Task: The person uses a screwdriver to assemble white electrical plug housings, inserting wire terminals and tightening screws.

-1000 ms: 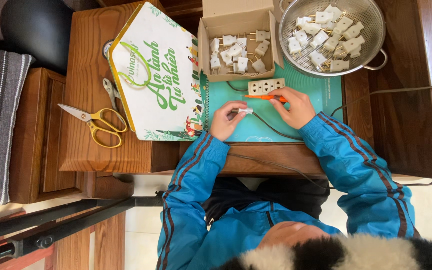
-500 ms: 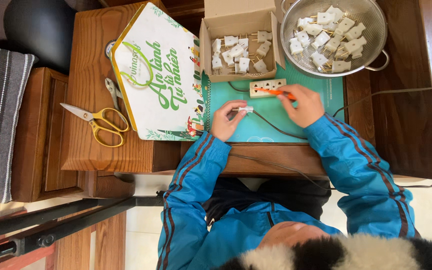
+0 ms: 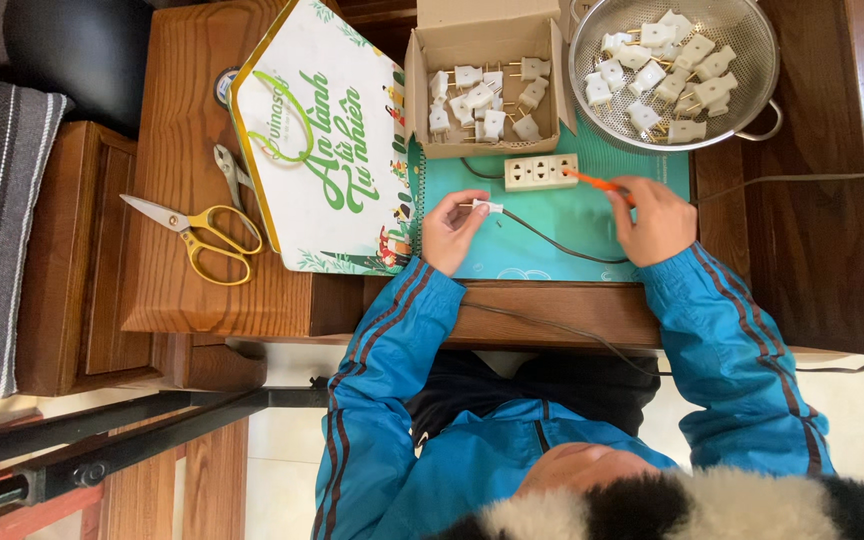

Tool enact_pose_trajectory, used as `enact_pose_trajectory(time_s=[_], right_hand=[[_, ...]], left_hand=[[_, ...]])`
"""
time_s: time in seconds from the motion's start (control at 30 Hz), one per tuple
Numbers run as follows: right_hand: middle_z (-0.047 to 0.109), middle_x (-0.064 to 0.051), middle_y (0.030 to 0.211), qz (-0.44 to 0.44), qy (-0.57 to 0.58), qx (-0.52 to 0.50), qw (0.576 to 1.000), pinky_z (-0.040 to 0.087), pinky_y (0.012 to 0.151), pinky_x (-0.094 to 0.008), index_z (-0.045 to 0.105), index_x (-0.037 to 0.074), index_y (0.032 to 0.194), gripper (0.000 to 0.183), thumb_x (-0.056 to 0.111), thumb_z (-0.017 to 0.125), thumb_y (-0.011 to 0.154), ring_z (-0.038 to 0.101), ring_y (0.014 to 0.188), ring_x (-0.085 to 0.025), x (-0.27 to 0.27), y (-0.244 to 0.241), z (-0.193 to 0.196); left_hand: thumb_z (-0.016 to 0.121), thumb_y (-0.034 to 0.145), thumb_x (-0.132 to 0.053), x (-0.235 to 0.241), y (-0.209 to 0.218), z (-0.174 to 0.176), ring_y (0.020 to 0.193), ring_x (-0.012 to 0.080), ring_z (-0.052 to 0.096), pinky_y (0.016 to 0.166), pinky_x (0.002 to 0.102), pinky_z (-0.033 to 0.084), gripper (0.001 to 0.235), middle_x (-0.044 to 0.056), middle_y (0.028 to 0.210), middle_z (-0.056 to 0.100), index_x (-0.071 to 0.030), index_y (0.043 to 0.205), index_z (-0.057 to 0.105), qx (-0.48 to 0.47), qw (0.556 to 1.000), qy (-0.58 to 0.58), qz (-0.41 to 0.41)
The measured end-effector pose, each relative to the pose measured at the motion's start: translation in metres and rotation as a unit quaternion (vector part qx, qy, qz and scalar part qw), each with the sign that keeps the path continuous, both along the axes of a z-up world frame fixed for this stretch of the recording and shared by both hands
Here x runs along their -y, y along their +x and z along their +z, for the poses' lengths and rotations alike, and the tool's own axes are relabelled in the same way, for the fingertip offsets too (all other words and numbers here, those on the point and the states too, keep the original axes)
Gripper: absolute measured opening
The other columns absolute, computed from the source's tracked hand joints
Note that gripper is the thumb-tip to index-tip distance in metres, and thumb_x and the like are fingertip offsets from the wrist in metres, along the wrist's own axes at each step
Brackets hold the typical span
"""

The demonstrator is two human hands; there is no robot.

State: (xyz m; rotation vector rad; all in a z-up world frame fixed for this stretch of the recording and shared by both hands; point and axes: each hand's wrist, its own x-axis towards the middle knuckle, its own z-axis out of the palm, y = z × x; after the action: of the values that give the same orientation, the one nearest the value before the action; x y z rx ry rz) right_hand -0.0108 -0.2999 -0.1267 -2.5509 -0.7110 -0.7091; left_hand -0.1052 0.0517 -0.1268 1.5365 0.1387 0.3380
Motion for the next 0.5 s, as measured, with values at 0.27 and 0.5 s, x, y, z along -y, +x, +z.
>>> enact_pose_trajectory(time_s=[0.27, 0.5], right_hand=[[0.084, 0.003, 0.102, -0.058, -0.016, -0.016, 0.998, 0.071, 0.083, -0.042, 0.086, 0.024, 0.136, 0.015, 0.031, 0.088, 0.124, 0.085, 0.093, -0.022, 0.014, -0.001, -0.010], [0.082, -0.003, 0.107, -0.111, -0.040, -0.012, 0.993, 0.071, 0.082, -0.049, 0.081, 0.020, 0.135, 0.012, 0.030, 0.082, 0.129, 0.085, 0.099, -0.030, 0.031, 0.007, -0.016]], left_hand=[[0.095, 0.108, -0.017, 0.000, -0.001, 0.001, 0.109, 0.0222, 0.087, 0.103, 0.037, 0.072, 0.028, 0.013, 0.123, 0.089, -0.010, 0.133, 0.087, 0.001, 1.000, -0.012, -0.003], [0.095, 0.108, -0.017, 0.000, 0.000, 0.001, 0.110, 0.0236, 0.086, 0.103, 0.038, 0.072, 0.027, 0.014, 0.124, 0.089, -0.009, 0.133, 0.087, 0.000, 1.000, -0.012, -0.008]])
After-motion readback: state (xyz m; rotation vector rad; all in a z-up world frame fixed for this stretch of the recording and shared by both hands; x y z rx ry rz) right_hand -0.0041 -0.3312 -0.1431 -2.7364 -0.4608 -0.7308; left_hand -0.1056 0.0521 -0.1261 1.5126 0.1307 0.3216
